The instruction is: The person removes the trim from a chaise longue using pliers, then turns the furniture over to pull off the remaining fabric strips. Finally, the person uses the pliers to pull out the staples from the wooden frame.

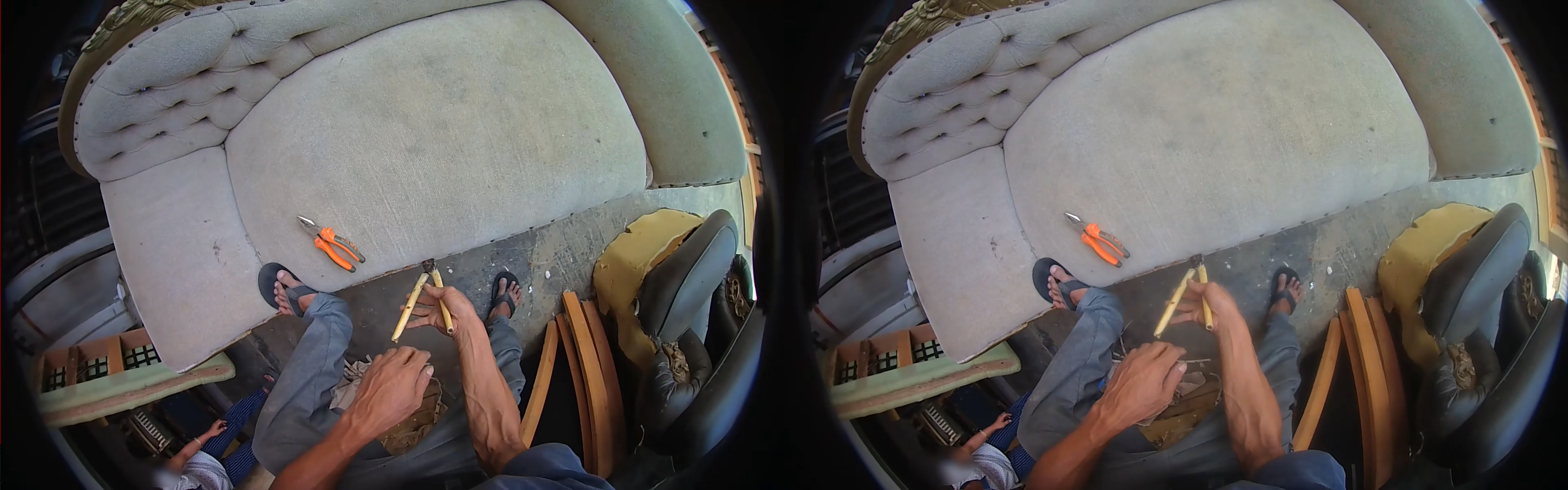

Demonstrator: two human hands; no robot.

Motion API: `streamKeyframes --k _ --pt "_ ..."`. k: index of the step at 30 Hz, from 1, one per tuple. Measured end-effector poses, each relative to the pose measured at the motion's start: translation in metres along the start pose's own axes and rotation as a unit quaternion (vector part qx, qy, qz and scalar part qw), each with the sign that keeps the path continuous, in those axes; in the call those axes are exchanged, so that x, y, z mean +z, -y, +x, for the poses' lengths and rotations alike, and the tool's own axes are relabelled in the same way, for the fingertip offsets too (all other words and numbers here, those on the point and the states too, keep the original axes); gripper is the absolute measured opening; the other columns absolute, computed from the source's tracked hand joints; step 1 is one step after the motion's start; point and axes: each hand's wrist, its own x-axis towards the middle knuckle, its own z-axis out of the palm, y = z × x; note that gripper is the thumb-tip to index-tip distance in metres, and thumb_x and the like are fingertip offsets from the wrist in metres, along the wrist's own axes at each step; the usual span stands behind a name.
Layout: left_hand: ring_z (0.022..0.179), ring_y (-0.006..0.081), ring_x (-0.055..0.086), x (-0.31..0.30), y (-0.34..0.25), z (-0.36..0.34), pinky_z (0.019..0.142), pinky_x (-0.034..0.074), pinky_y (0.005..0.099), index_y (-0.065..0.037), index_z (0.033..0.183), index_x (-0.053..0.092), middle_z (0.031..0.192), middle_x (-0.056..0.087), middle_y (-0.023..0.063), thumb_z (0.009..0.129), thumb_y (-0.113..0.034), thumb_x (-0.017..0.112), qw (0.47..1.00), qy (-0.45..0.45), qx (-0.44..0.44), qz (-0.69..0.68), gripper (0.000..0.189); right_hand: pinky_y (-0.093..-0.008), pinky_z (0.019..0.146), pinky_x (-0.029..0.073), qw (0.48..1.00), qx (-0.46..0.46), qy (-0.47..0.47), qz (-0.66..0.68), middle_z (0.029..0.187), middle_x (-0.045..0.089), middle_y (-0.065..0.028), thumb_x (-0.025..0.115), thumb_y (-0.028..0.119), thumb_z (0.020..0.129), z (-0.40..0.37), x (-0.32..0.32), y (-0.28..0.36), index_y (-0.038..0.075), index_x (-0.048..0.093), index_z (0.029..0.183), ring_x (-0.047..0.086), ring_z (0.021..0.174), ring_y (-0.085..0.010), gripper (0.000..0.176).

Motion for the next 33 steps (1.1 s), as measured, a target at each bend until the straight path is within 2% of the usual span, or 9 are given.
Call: streamKeyframes --k 5,6,15,19,21,23,28,30,33 --pt "0.095 0.0373 0.061 0.002 -0.002 -0.002 0.085 0.048 0.0461 0.000 0.110 0.063 0.102 0.064 0.0169 0.094 -0.016 0.059 0.999 0.018 0.042 -0.007 0.023 -0.0682 0.086 0.055 0.992 -0.030 -0.095 0.083 0.117 0.049 -0.0288 0.050 0.009 0.100 0.011 0.018 0.001 -0.003 0.043 0.122 0.058 0.105 -0.0455 0.026" --pt "0.094 0.0373 0.061 -0.001 -0.005 -0.002 0.085 0.047 0.0460 0.000 0.110 0.062 0.102 0.064 0.0169 0.094 -0.016 0.059 0.999 0.026 0.043 0.001 0.023 -0.0572 0.078 0.060 0.988 -0.036 -0.125 0.081 0.102 0.051 -0.0223 0.051 0.006 0.098 0.011 0.019 -0.002 -0.004 0.044 0.116 0.059 0.085 -0.0351 0.021" --pt "0.094 0.0361 0.061 -0.011 -0.011 -0.002 0.085 0.047 0.0455 0.000 0.109 0.062 0.101 0.063 0.0162 0.094 -0.016 0.060 0.999 0.012 0.051 0.001 0.022 -0.0387 0.059 0.051 0.991 -0.066 -0.111 0.020 0.083 0.054 -0.0121 0.049 0.010 0.099 0.025 0.004 -0.028 -0.003 0.051 0.104 0.056 0.068 -0.0239 0.014" --pt "0.096 0.0348 0.062 -0.005 -0.010 -0.006 0.085 0.047 0.0455 0.000 0.111 0.062 0.101 0.064 0.0158 0.094 -0.017 0.060 0.999 0.034 0.030 0.021 0.023 -0.0368 0.056 0.050 0.985 -0.075 -0.131 -0.082 0.080 0.054 -0.0095 0.051 0.011 0.098 0.027 -0.027 -0.037 -0.001 0.052 0.108 0.057 0.064 -0.0220 0.015" --pt "0.096 0.0350 0.062 -0.003 -0.015 -0.008 0.086 0.047 0.0456 -0.001 0.111 0.062 0.102 0.064 0.0159 0.094 -0.017 0.060 0.998 0.043 0.033 0.023 0.023 -0.0354 0.052 0.048 0.762 -0.202 -0.231 -0.570 0.075 0.055 -0.0071 0.055 0.014 0.097 0.038 -0.087 -0.048 0.002 0.052 0.111 0.056 0.058 -0.0191 0.018" --pt "0.097 0.0351 0.062 -0.003 -0.005 0.000 0.086 0.047 0.0456 -0.001 0.111 0.063 0.103 0.064 0.0160 0.094 -0.017 0.060 0.998 0.033 0.033 0.035 0.023 -0.0341 0.050 0.046 0.844 -0.102 -0.159 -0.501 0.071 0.055 -0.0051 0.057 0.017 0.096 0.016 -0.077 -0.014 0.005 0.053 0.111 0.054 0.055 -0.0164 0.020" --pt "0.099 0.0356 0.062 0.022 0.005 -0.018 0.090 0.048 0.0457 -0.001 0.113 0.063 0.106 0.064 0.0165 0.095 -0.019 0.060 0.997 0.060 0.042 0.022 0.026 -0.0314 0.055 0.046 0.862 -0.120 -0.139 -0.473 0.075 0.056 -0.0044 0.062 0.015 0.092 -0.044 -0.051 -0.031 0.006 0.054 0.117 0.054 0.058 -0.0134 0.028" --pt "0.101 0.0359 0.062 0.019 0.004 -0.013 0.089 0.047 0.0468 0.000 0.115 0.063 0.108 0.064 0.0174 0.095 -0.020 0.060 0.994 0.083 0.037 0.062 0.028 -0.0422 0.078 0.052 0.732 -0.216 -0.172 -0.622 0.102 0.066 -0.0191 0.064 0.021 0.091 -0.044 -0.096 -0.083 0.006 0.055 0.125 0.066 0.090 -0.0306 0.038" --pt "0.101 0.0361 0.062 0.011 -0.009 -0.008 0.089 0.048 0.0466 0.000 0.115 0.062 0.109 0.064 0.0175 0.095 -0.020 0.060 0.997 0.067 0.036 0.034 0.028 -0.0444 0.086 0.051 0.761 0.005 -0.190 -0.620 0.116 0.065 -0.0218 0.065 0.018 0.091 -0.059 -0.086 -0.090 0.006 0.049 0.140 0.066 0.099 -0.0336 0.053"
